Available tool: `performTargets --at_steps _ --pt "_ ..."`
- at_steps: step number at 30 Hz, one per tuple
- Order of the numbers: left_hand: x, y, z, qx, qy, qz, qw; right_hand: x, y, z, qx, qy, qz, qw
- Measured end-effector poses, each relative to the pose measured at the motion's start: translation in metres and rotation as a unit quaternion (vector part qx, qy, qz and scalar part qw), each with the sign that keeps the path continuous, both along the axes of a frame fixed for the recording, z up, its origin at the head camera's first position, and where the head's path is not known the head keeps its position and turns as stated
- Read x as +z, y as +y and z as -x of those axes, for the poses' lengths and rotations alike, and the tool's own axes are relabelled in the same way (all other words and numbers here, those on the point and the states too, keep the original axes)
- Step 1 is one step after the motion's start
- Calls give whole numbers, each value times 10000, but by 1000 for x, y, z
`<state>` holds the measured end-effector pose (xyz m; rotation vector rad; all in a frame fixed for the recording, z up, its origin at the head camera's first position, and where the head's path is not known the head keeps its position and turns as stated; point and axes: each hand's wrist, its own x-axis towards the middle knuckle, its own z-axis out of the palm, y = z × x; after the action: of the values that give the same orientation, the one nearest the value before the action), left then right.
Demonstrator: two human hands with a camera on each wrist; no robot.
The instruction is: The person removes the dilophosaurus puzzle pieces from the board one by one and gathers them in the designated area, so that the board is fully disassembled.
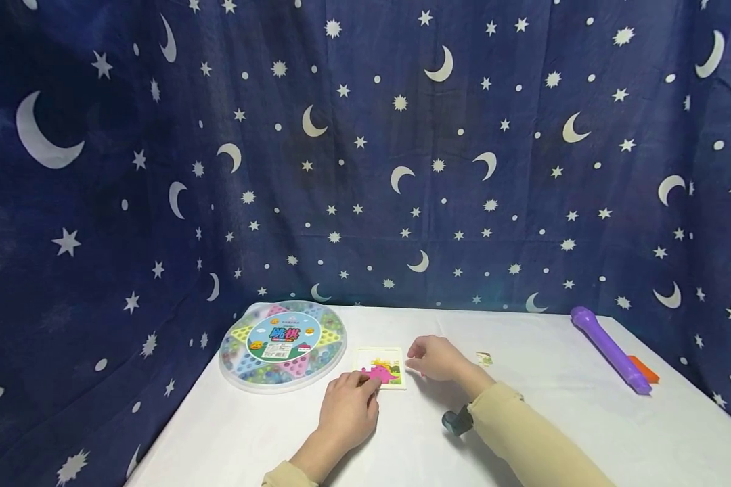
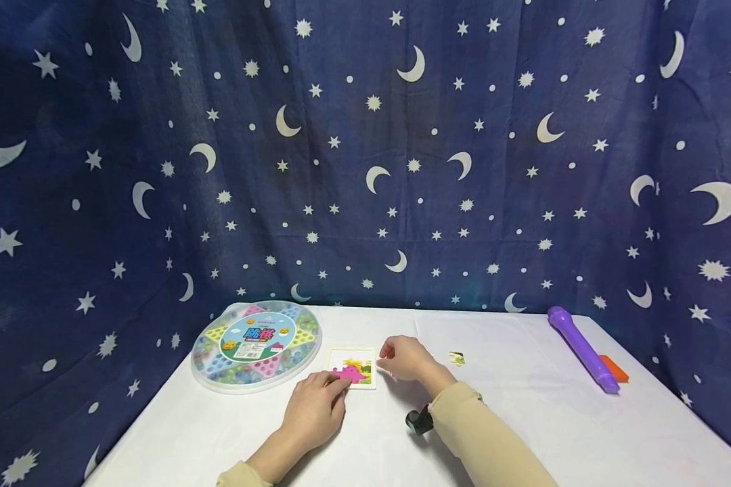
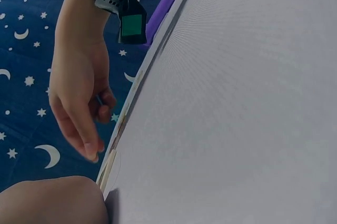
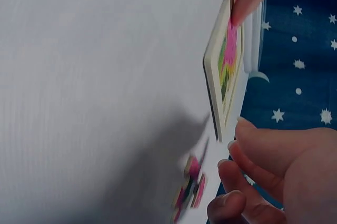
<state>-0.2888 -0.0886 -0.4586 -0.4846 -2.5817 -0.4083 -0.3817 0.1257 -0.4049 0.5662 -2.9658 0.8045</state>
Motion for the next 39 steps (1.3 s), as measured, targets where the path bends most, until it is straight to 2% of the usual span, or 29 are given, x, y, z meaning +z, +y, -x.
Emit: performTargets --at_steps 7,15,21,28,39 --pt "-3 -2 0 -32 15 -91 10000 -3 -20 -1 159 128 -200 9996" --pt "-3 -2 5 -20 211 -69 9998 4 -36 -1 324 188 -409 9985" --pt "-2 -2 5 -17 317 -21 9995 6 -43 0 423 103 -500 9978" --pt "-4 -1 4 -21 347 20 9994 1 -54 -2 401 84 -598 9974" --pt "-3 0 3 8 291 44 9996 -1 -61 -5 145 60 -858 9962"
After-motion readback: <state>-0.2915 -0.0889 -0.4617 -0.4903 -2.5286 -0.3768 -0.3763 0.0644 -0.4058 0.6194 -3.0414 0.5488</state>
